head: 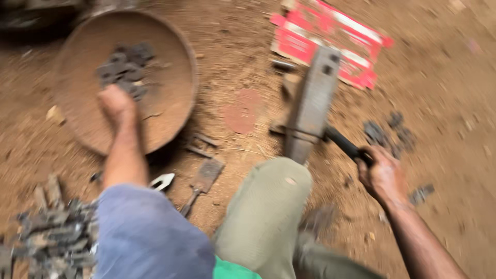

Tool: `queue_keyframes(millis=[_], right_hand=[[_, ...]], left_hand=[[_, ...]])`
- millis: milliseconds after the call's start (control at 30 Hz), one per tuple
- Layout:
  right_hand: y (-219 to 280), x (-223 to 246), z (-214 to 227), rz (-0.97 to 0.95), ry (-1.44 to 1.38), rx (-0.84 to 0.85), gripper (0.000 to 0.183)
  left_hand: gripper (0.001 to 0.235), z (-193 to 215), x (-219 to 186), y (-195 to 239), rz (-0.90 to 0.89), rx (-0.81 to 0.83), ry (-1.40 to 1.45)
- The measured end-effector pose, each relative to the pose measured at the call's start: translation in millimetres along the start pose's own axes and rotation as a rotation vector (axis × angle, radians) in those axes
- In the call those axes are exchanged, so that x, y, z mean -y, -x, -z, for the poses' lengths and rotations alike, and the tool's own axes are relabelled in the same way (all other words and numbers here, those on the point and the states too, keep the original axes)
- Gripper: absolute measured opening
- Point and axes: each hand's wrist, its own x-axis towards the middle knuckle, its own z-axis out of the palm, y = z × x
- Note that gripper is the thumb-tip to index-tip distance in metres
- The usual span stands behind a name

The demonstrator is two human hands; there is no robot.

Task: The person places metal pieces onto an anvil and strikes them with a hammer to flatten or straighten them. They pick up items from a metal bowl, work on them one by one, and place the finished pieces into a separate pile on the ground.

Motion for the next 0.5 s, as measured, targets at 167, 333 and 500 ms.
queue_keyframes(millis=[167, 333, 500], right_hand=[[25.9, -36.0, 15.2, 0.017, 0.146, 0.187, 0.046], [-0.2, -87.0, 9.7, -0.109, 0.358, 0.535, 0.044], [-20.9, -126.6, -68.5, -0.312, 0.454, 0.697, 0.062]], left_hand=[[0.029, 5.9, -67.2, 84.4, -0.938, 0.249, -0.077], [0.013, -26.8, -151.0, 241.4, -1.112, 0.670, 0.121], [0.011, -65.0, -141.6, 378.0, -0.205, 1.095, 0.196]])
